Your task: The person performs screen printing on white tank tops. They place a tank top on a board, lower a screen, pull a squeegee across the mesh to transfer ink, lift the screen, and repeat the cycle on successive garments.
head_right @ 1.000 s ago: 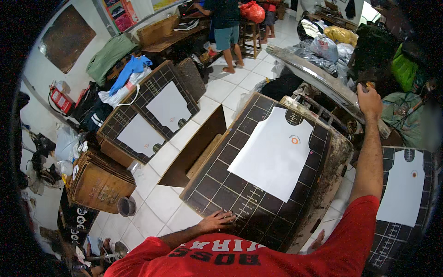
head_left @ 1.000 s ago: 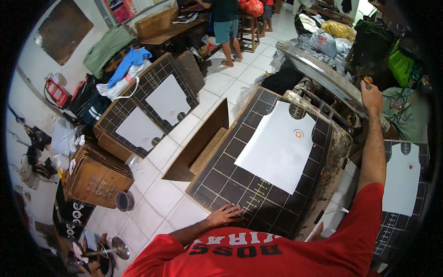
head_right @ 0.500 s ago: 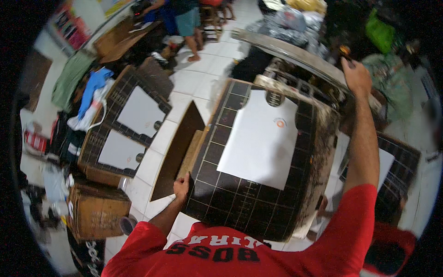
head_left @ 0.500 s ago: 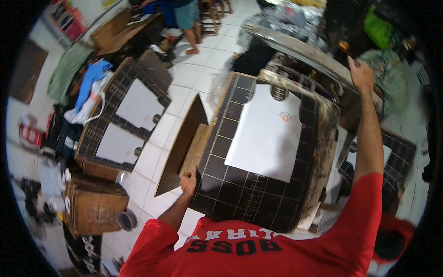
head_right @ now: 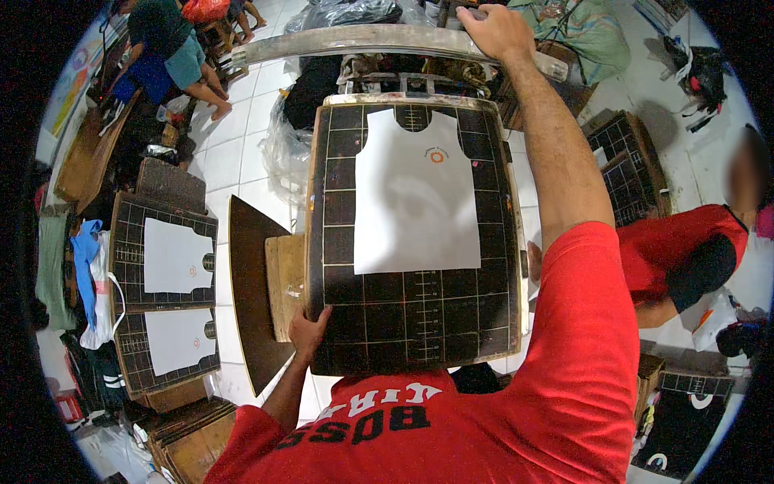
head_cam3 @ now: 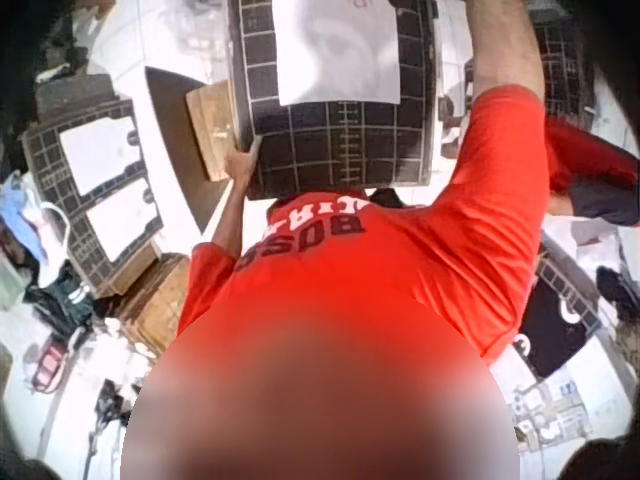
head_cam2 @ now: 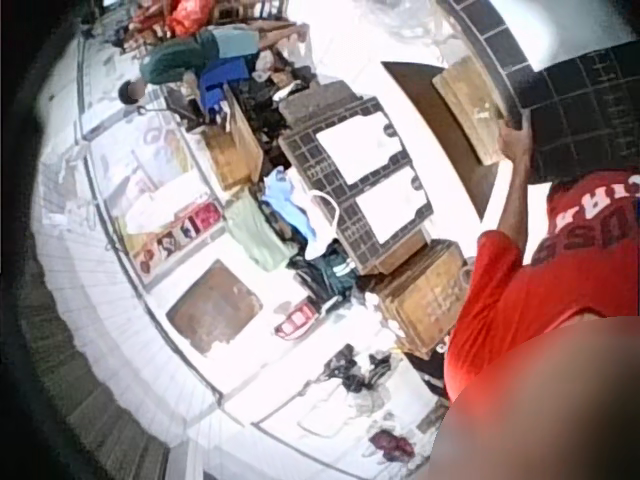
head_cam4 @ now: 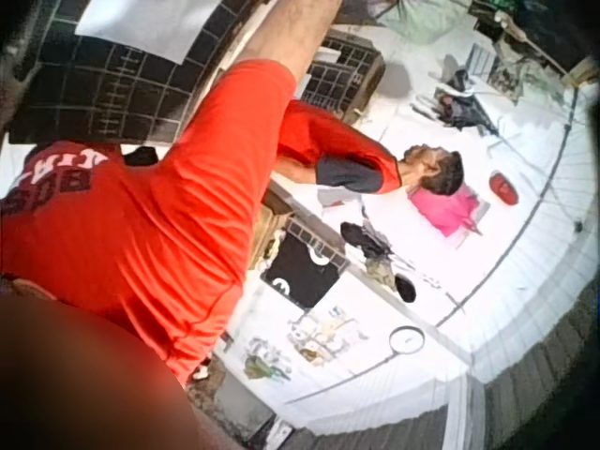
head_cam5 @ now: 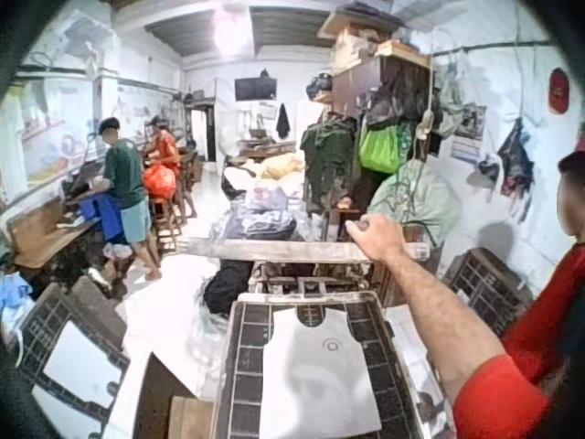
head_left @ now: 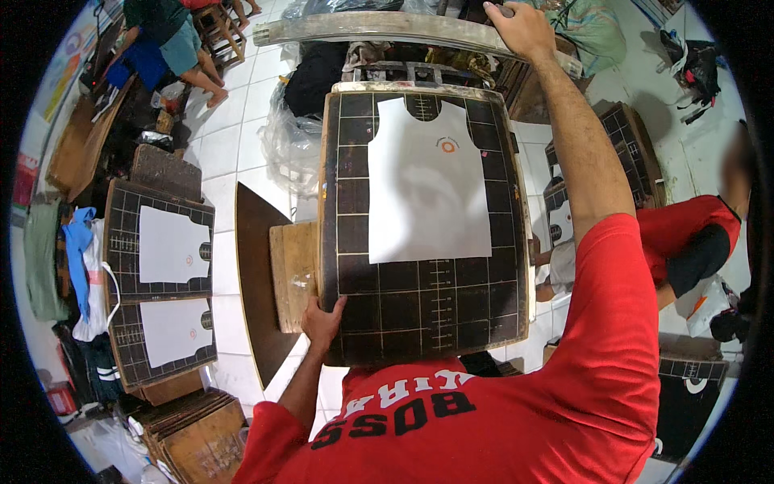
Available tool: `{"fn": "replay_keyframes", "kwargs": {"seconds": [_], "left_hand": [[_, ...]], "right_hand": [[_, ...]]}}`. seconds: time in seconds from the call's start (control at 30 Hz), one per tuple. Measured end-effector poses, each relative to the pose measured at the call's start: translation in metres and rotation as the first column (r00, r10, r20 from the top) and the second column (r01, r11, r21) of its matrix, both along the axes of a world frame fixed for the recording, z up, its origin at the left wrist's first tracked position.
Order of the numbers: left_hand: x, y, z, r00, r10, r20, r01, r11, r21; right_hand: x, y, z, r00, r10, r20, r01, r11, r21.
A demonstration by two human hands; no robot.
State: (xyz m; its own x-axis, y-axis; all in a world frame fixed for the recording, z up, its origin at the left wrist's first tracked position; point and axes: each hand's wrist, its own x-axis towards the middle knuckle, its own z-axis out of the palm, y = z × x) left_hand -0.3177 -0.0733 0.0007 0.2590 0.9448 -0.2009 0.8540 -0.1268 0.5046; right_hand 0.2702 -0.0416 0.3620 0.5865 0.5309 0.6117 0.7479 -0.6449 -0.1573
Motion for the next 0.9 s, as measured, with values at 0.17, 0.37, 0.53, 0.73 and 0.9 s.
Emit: {"fn": "replay_keyframes", "kwargs": {"seconds": [0.17, 0.37, 0.53, 0.73, 0.9], "left_hand": [[-0.006, -0.008, 0.011, 0.985, -0.032, 0.172, 0.055, 0.99, -0.13], [0.005, 0.007, 0.008, 0.995, -0.036, 0.097, 0.047, 0.993, -0.112], [0.004, 0.025, -0.002, 0.999, -0.035, -0.035, 0.026, 0.972, -0.233], [0.023, 0.048, -0.003, 0.978, -0.167, -0.126, 0.156, 0.983, -0.094], [0.121, 0.134, 0.085, 0.75, -0.038, 0.66, 0.143, 0.984, -0.105]], "right_hand": [[-0.003, -0.002, 0.02, 0.997, 0.034, -0.075, -0.033, 0.999, 0.021], [-0.008, 0.0, 0.037, 0.991, 0.081, -0.111, -0.078, 0.997, 0.028], [-0.009, 0.005, 0.048, 0.998, 0.048, -0.036, -0.047, 0.998, 0.037], [-0.016, -0.004, 0.027, 0.986, 0.081, -0.144, -0.063, 0.99, 0.124], [-0.036, -0.039, -0.05, 0.996, 0.046, -0.075, -0.046, 0.999, -0.005]]}}
